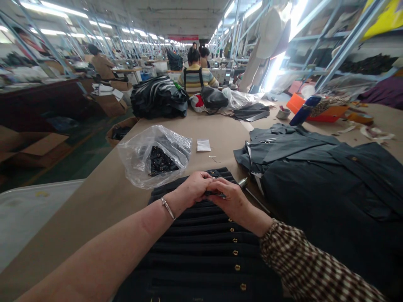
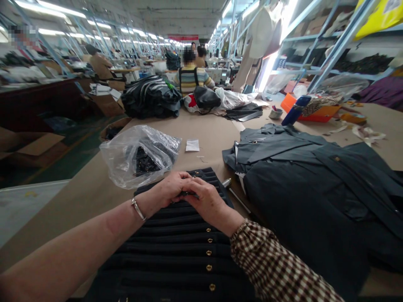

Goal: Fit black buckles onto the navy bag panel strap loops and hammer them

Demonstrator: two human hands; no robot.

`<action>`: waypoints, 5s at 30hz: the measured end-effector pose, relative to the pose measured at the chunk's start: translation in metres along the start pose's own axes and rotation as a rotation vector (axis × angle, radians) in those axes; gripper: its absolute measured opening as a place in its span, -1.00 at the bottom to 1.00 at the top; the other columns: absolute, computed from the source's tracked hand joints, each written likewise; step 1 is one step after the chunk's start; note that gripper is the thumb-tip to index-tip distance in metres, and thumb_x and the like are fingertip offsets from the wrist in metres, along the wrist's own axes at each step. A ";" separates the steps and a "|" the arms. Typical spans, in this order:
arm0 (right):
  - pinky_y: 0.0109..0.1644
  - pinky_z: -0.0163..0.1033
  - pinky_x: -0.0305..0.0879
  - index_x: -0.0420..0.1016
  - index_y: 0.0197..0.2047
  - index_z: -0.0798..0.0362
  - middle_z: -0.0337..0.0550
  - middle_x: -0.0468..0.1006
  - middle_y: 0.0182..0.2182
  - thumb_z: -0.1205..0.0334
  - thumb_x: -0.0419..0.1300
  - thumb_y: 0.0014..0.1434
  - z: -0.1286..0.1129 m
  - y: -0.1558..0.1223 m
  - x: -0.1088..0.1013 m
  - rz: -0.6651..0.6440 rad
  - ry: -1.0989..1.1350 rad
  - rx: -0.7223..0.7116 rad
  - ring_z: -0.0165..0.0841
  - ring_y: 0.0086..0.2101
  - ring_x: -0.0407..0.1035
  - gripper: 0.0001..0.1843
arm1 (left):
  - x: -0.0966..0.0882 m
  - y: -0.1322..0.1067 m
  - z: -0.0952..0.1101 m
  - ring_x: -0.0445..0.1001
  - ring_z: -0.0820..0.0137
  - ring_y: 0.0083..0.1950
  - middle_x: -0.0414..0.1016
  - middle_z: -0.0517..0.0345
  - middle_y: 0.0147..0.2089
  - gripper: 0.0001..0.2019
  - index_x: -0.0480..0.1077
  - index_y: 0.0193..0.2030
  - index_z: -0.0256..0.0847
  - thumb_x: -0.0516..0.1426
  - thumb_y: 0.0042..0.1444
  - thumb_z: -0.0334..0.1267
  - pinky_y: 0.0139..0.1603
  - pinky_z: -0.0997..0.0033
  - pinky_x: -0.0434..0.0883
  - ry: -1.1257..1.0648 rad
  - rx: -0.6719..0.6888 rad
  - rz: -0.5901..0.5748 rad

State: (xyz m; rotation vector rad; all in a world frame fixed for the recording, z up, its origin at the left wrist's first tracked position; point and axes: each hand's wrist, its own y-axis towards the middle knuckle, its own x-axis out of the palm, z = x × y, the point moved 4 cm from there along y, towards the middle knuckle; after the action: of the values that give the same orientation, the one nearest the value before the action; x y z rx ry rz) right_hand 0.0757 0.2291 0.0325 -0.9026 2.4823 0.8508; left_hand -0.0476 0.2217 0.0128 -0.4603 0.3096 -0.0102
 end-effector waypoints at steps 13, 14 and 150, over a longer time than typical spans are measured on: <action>-0.53 -0.38 0.31 0.31 -0.29 0.04 -0.28 0.48 -0.48 0.15 0.11 0.13 0.026 -0.001 -0.034 -0.001 0.314 0.420 -0.49 -0.60 0.33 -0.85 | 0.003 -0.012 0.005 0.14 0.63 -0.68 0.20 0.40 -0.58 -0.77 0.27 -0.30 -0.16 0.18 0.06 -0.08 -0.70 0.63 -0.06 -0.264 -0.050 -0.029; -0.56 -0.40 0.26 0.36 -0.31 0.06 -0.29 0.46 -0.52 0.17 0.11 0.11 0.031 -0.003 -0.036 -0.055 0.254 0.454 -0.51 -0.63 0.28 -0.86 | 0.004 -0.011 0.006 0.12 0.62 -0.68 0.18 0.41 -0.60 -0.78 0.29 -0.29 -0.16 0.17 0.06 -0.08 -0.70 0.62 -0.04 -0.216 -0.030 -0.023; -0.32 -0.21 0.10 0.42 -0.59 -0.14 -0.41 0.48 -0.63 0.36 0.20 -0.13 0.064 -0.041 -0.017 -0.137 -0.218 0.464 -0.36 -0.49 0.28 -0.84 | 0.027 -0.003 0.007 0.23 0.46 -0.51 0.38 0.16 -0.55 -0.88 0.45 -0.51 -0.25 0.11 -0.04 -0.36 -0.43 0.43 0.15 0.759 0.293 -0.110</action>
State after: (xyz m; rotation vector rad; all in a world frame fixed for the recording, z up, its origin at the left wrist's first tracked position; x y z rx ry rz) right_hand 0.1233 0.2533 -0.0241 -0.7562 2.2547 0.2863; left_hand -0.0198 0.2195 0.0123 -0.1629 1.0126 -0.3396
